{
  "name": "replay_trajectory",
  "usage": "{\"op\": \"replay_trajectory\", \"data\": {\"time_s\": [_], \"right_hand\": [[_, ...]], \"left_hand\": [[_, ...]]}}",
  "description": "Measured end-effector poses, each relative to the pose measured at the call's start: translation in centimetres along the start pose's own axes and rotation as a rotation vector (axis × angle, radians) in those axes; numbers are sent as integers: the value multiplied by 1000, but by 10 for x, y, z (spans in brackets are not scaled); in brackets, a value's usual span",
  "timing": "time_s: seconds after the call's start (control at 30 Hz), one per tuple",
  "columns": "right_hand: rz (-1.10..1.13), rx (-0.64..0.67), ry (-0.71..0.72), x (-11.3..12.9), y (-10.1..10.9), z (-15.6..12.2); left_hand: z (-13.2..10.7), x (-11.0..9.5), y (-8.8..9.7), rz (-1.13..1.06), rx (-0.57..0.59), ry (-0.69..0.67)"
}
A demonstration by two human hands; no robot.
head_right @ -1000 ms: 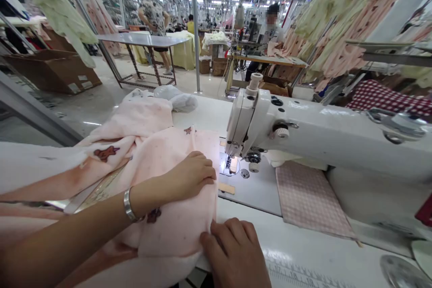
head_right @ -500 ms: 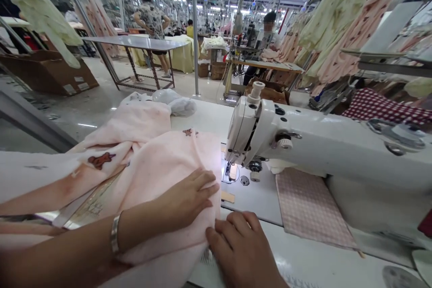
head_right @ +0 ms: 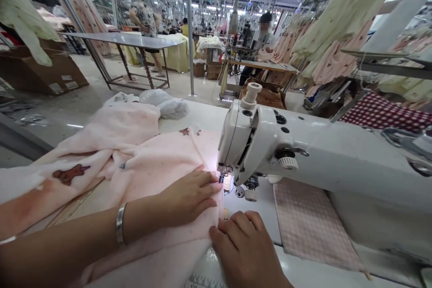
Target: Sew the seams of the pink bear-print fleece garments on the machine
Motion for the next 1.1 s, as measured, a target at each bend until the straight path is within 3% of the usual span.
{"op": "replay_trajectory", "data": {"time_s": [0.2, 0.33, 0.53, 0.77, 0.97, 1.1], "right_hand": [[29, -30, -12, 0, 5, 1], [5, -40, -14, -1, 17, 0], [-28, -12, 4, -1, 18, -4], [-72, 89, 75, 2, 1, -2], [-124, 96, -4, -24, -6, 13], [-183, 99, -36, -41, -14, 18]], "left_hand": [[4, 1, 15, -64, 79, 52], [8, -13, 27, -94, 49, 68], [-7, -26, 7, -14, 12, -103], [-12, -11, 10, -25, 64, -245], [5, 10, 10, 14, 18, -294], [22, 29, 10, 21, -16, -250]]}}
Point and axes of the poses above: each hand's wrist, its own z-axis towards the middle knuckle, its own y-axis out of the back of the hand, x = y × z, the point moved 6 cm from there along z, towards the middle knuckle, and after that the axes turned 3 degrees about -x, right-handed, at the moved point
